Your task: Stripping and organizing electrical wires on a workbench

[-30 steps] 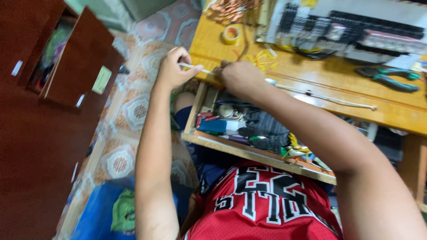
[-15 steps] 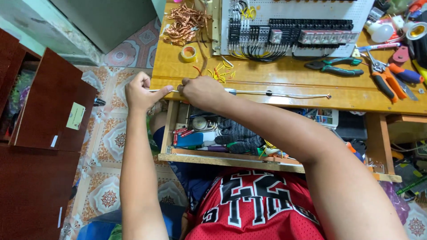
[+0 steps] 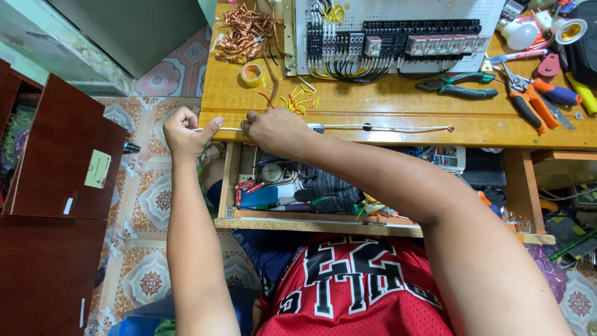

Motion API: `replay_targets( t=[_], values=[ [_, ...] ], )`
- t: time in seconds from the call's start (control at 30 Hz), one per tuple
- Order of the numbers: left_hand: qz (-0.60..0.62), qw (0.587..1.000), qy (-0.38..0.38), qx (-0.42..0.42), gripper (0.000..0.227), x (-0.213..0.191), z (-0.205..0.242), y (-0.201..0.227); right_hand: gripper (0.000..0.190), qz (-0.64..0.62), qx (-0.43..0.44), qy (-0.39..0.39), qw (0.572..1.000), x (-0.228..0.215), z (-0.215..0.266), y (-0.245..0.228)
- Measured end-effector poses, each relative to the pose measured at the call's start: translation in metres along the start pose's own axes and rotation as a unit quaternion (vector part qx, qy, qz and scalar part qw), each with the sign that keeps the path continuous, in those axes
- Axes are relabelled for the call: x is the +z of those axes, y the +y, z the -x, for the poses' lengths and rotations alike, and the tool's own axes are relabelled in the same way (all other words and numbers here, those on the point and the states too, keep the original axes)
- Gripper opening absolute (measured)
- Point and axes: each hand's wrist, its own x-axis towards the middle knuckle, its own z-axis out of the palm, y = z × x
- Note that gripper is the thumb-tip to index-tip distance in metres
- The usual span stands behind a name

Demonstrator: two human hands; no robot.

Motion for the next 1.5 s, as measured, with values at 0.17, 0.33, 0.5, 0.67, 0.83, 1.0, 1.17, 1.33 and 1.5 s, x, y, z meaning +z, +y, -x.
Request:
replay_targets(
  t=[0.17, 0.33, 0.5, 0.67, 0.83, 1.0, 1.17, 1.33, 1.5],
  values=[
    [-0.002, 1.0, 0.007, 0.005, 0.063, 0.001, 0.0, -0.008, 0.022, 0.007, -0.004, -0.001, 1.0, -0.006, 0.005, -0.001],
    [-0.002, 1.0, 0.01, 0.003, 0.062, 0.001, 0.0, -0.009, 0.022, 0.033, -0.009, 0.008, 0.999, -0.003, 0.01, 0.001],
    [-0.012, 1.0, 0.014, 0.019, 0.066, -0.001, 0.002, -0.012, 0.023, 0.023, -0.024, 0.02, 0.999, 0.004, 0.014, 0.008],
    [-0.018, 0.997, 0.043, 0.066, 0.065, 0.003, 0.001, -0.015, 0.026, 0.017, -0.036, -0.004, 0.999, -0.001, 0.017, 0.014],
    [-0.004, 0.997, 0.048, 0.056, 0.066, 0.004, -0.001, -0.003, 0.024, 0.026, -0.029, -0.026, 0.999, -0.019, 0.021, 0.017],
    [0.028, 0.999, 0.039, 0.025, 0.063, 0.003, 0.001, 0.007, 0.024, 0.027, -0.021, -0.044, 0.998, -0.022, 0.024, 0.019],
    [0.02, 0.999, 0.031, 0.022, 0.063, 0.002, 0.002, 0.001, 0.025, 0.037, -0.017, -0.032, 0.999, -0.029, 0.029, 0.012],
    [-0.004, 0.998, 0.005, 0.068, 0.06, 0.005, -0.006, -0.014, 0.025, 0.059, -0.002, -0.013, 0.998, -0.028, 0.032, 0.015],
    [-0.109, 0.993, -0.027, 0.02, 0.059, -0.015, 0.001, 0.014, 0.022, 0.039, -0.025, 0.02, 0.999, -0.014, 0.031, 0.014]
  ],
)
